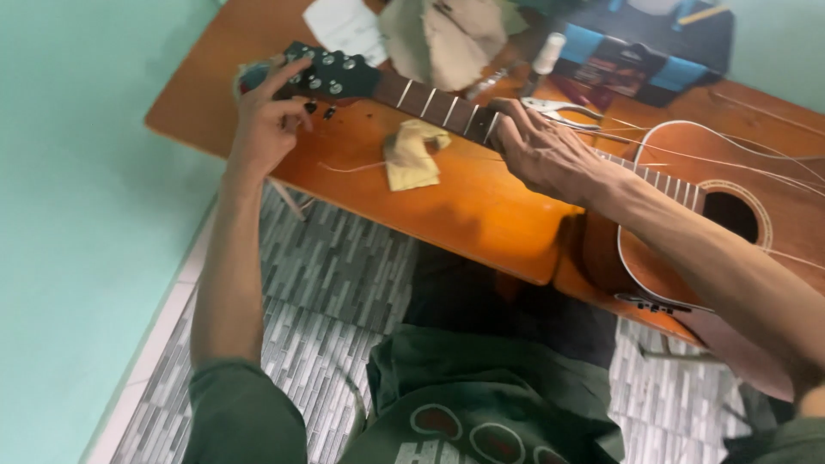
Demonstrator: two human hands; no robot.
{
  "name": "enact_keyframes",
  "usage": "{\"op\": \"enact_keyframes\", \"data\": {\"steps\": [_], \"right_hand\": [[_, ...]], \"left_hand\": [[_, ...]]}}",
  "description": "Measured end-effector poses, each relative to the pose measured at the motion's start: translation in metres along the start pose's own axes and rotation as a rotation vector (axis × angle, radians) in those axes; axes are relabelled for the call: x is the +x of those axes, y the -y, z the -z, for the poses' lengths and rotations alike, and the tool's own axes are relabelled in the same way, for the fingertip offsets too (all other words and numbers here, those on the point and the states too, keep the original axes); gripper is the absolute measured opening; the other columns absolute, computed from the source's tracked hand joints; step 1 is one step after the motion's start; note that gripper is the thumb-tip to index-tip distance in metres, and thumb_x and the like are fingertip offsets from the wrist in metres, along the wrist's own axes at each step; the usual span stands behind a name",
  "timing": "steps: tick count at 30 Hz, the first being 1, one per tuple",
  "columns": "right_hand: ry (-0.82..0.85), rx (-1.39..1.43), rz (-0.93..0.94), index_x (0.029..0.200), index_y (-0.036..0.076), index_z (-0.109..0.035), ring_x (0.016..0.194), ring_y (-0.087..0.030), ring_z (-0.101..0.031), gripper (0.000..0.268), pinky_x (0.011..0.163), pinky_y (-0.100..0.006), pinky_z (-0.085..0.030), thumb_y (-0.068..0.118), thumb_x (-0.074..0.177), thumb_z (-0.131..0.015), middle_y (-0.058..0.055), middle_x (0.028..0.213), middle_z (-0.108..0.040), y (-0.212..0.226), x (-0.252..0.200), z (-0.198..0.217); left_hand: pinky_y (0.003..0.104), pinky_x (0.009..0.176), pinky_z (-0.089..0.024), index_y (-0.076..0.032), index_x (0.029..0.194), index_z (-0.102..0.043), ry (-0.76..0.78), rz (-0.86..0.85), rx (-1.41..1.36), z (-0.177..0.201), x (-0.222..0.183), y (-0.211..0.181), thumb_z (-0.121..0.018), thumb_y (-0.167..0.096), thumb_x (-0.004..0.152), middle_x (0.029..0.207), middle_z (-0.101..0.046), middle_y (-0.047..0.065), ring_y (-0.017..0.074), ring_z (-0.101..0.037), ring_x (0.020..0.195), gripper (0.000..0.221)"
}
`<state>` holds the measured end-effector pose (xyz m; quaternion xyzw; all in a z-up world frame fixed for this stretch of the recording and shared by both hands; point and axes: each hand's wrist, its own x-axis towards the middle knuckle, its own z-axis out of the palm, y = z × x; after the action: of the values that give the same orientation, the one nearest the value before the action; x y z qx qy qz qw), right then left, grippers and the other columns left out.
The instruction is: Replacing and winding new strings on an acoustic guitar at a workbench.
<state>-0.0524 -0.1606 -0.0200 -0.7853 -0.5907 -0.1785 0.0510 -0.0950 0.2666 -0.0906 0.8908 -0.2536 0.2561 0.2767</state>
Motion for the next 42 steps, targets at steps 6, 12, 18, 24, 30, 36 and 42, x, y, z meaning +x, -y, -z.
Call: {"op": "enact_keyframes", "data": {"steps": [6, 12, 18, 24, 30, 36, 42], "right_hand": [[0.188, 0.057, -0.190, 0.100, -0.003, -0.036, 0.121, -0.055, -0.058, 0.003, 0.075, -0.058, -0.058, -0.002, 0.103, -0.037, -0.038, 0.141, -0.047, 0.007, -0.035, 0.015], [0.174, 0.072, -0.230, 0.100, 0.001, -0.044, 0.090, -0.053, -0.063, 0.011, 0.056, -0.053, -0.054, 0.008, 0.096, -0.052, -0.026, 0.123, -0.051, 0.006, -0.068, 0.014], [0.247, 0.054, -0.237, 0.099, 0.006, -0.043, 0.095, -0.048, -0.063, 0.025, 0.062, -0.051, -0.057, 0.011, 0.085, -0.063, -0.022, 0.139, -0.047, 0.001, -0.112, 0.007], [0.256, 0.012, -0.238, 0.098, 0.009, -0.042, 0.092, -0.043, -0.064, 0.033, 0.064, -0.047, -0.058, 0.011, 0.081, -0.071, -0.019, 0.134, -0.048, 0.007, -0.137, 0.024], [0.089, 0.046, -0.163, 0.119, 0.005, -0.046, 0.104, -0.038, -0.062, 0.039, 0.079, -0.048, -0.051, 0.041, 0.103, -0.048, -0.023, 0.148, -0.050, 0.024, -0.123, 0.054], [-0.016, -0.141, -0.092, 0.124, 0.011, -0.057, 0.132, -0.037, -0.057, 0.037, 0.099, -0.051, -0.048, 0.027, 0.095, -0.074, -0.021, 0.150, -0.054, 0.025, -0.139, 0.036], [-0.015, -0.119, -0.131, 0.111, 0.011, -0.057, 0.126, -0.037, -0.061, 0.029, 0.100, -0.051, -0.049, 0.031, 0.096, -0.071, -0.020, 0.149, -0.058, 0.024, -0.141, 0.033]], "left_hand": [[0.056, 0.114, -0.052, -0.002, 0.070, -0.063, 0.000, 0.026, 0.016, -0.014, 0.005, -0.043, -0.060, 0.022, 0.097, 0.157, -0.050, 0.020, 0.0442, -0.036, 0.150, 0.036], [0.049, 0.120, -0.038, -0.001, 0.081, -0.070, 0.020, 0.112, 0.054, -0.030, -0.004, -0.064, -0.062, 0.021, 0.089, 0.161, -0.047, 0.006, 0.0365, -0.030, 0.152, 0.025], [0.049, 0.119, -0.040, -0.002, 0.083, -0.071, 0.023, 0.118, 0.045, -0.039, -0.007, -0.097, -0.062, 0.023, 0.084, 0.162, -0.045, 0.005, 0.0366, -0.028, 0.152, 0.027], [0.050, 0.119, -0.042, -0.003, 0.081, -0.070, 0.020, 0.105, 0.036, -0.056, -0.008, -0.115, -0.062, 0.017, 0.085, 0.162, -0.043, 0.003, 0.0406, -0.029, 0.151, 0.022], [0.060, 0.113, -0.050, -0.008, 0.087, -0.077, -0.010, 0.075, 0.159, -0.058, -0.008, -0.150, -0.067, 0.014, 0.085, 0.162, -0.039, 0.011, 0.0469, -0.026, 0.152, 0.024], [0.025, 0.068, -0.052, -0.008, 0.087, -0.074, -0.610, 0.222, -0.028, -0.086, -0.044, -0.189, -0.060, 0.007, 0.092, 0.111, -0.072, 0.006, 0.0133, -0.066, 0.082, 0.021], [0.034, 0.073, -0.062, -0.013, 0.137, -0.066, -0.230, 0.224, 0.041, -0.112, -0.073, -0.161, -0.057, -0.026, 0.109, 0.139, -0.063, 0.008, 0.0220, -0.073, 0.094, 0.032]]}}
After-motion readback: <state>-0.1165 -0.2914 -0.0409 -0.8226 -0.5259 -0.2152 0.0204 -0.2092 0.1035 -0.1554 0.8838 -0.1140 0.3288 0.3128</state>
